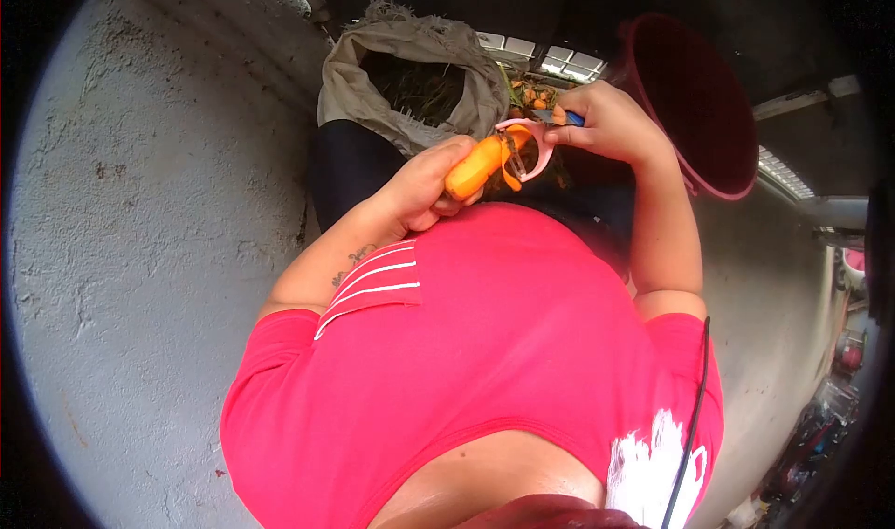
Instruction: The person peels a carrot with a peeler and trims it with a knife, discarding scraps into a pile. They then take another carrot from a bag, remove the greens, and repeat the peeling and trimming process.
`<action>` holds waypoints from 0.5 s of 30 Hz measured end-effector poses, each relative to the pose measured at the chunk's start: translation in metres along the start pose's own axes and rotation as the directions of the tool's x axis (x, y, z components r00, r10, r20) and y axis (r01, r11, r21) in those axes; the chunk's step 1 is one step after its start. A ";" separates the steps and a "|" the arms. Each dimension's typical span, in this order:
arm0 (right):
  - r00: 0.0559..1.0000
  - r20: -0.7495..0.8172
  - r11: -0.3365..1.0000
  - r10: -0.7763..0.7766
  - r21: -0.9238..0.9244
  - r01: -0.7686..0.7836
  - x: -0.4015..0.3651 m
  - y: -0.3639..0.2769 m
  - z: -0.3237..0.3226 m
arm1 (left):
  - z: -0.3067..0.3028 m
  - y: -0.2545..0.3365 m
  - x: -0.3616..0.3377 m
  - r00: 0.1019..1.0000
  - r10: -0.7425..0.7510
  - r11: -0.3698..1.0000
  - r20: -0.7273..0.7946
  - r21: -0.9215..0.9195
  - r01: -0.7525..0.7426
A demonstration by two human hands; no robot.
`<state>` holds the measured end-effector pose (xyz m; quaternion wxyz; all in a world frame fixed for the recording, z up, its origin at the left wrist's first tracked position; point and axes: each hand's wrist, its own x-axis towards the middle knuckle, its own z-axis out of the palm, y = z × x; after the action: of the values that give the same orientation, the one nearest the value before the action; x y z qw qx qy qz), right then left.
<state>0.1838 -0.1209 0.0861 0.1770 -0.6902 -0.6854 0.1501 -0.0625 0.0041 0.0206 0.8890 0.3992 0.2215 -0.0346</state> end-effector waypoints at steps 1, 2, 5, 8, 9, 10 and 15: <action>1.000 -0.001 1.000 0.004 0.002 -0.004 -0.001 0.001 0.000 | 0.001 0.000 0.001 1.000 -0.003 1.000 -0.009 0.016 0.004; 1.000 -0.002 1.000 0.007 0.004 -0.007 -0.002 0.002 -0.001 | 0.001 0.001 0.001 1.000 -0.013 1.000 -0.008 0.018 0.013; 1.000 -0.007 1.000 0.002 0.012 -0.002 -0.004 0.009 0.003 | 0.001 0.002 0.002 0.999 -0.039 0.999 0.008 0.016 0.039; 0.989 -0.024 0.973 0.144 -0.178 -0.146 -0.010 0.030 -0.002 | -0.008 0.004 0.000 0.996 -0.068 0.998 0.061 -0.011 0.069; 0.975 -0.042 0.937 0.217 -0.270 -0.220 -0.014 0.040 -0.006 | -0.011 0.008 -0.006 0.993 -0.081 0.996 0.088 -0.032 0.084; 0.933 -0.005 0.902 0.360 -0.253 -0.350 -0.015 0.050 -0.010 | -0.013 0.012 -0.009 0.989 -0.093 0.994 0.114 -0.053 0.100; 0.867 -0.188 0.840 0.462 -0.220 -0.496 -0.028 0.063 -0.014 | -0.011 0.019 -0.012 1.000 0.001 1.000 0.016 -0.027 -0.001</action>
<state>0.2453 -0.1496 0.0691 0.0849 -0.8649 -0.4918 0.0536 -0.0726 0.0236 0.0326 0.8961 0.3872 0.2145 -0.0345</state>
